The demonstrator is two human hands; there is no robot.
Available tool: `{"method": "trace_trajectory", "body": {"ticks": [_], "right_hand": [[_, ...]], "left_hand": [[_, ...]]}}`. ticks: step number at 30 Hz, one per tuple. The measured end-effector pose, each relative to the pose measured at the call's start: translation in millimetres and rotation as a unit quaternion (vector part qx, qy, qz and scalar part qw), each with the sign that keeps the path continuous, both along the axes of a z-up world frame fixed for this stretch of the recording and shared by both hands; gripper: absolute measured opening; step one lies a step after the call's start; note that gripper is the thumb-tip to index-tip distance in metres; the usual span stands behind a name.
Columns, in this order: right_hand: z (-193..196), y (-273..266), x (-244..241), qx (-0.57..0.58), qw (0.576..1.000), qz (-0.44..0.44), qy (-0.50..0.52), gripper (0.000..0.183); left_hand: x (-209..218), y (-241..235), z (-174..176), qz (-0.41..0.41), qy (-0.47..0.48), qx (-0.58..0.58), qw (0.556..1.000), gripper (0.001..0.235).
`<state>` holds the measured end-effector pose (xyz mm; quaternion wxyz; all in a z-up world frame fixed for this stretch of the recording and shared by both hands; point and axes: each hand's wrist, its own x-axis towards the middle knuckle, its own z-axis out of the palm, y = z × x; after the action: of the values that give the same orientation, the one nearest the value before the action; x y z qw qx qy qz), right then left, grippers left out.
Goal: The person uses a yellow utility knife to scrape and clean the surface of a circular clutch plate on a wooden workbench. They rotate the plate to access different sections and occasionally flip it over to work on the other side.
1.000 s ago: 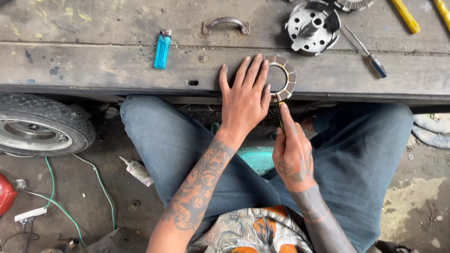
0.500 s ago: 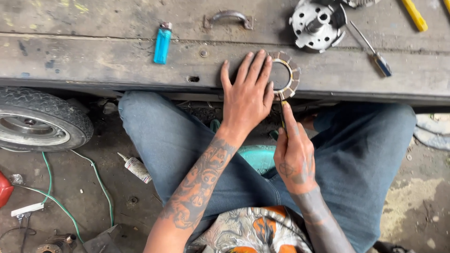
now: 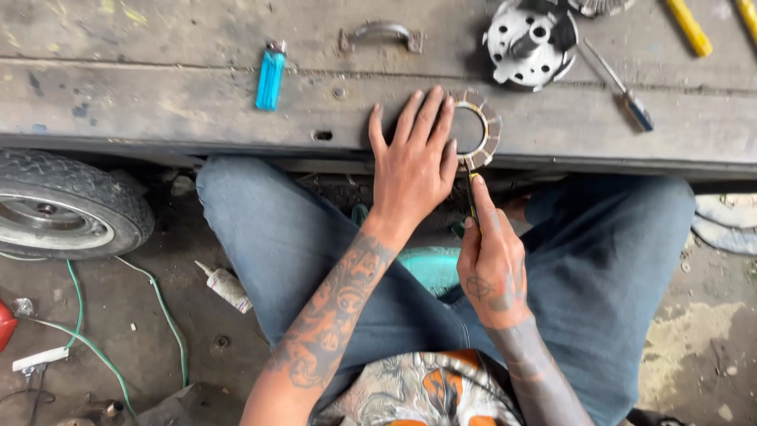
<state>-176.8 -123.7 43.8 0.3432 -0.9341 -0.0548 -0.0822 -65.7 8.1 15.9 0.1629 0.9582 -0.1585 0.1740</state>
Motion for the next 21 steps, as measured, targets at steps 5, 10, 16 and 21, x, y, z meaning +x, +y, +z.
{"method": "trace_trajectory", "body": {"ticks": [5, 10, 16, 21], "right_hand": [[0.5, 0.3, -5.4, -0.001, 1.0, 0.001, -0.006, 0.051], [-0.3, 0.5, -6.3, -0.009, 1.0, -0.007, -0.001, 0.05], [-1.3, 0.1, -1.6, -0.006, 1.0, 0.003, -0.011, 0.05], [2.9, 0.2, -8.4, -0.051, 0.998, -0.023, 0.017, 0.056]], "left_hand": [[-4.5, 0.4, -0.5, -0.004, 0.012, 0.007, 1.0, 0.047], [-7.1, -1.1, -1.2, -0.005, 0.019, 0.004, 1.0, 0.047], [0.1, -0.1, -0.4, -0.01, 0.015, 0.002, 1.0, 0.047], [0.7, -3.2, -11.5, -0.012, -0.032, -0.056, 0.998, 0.044]]}}
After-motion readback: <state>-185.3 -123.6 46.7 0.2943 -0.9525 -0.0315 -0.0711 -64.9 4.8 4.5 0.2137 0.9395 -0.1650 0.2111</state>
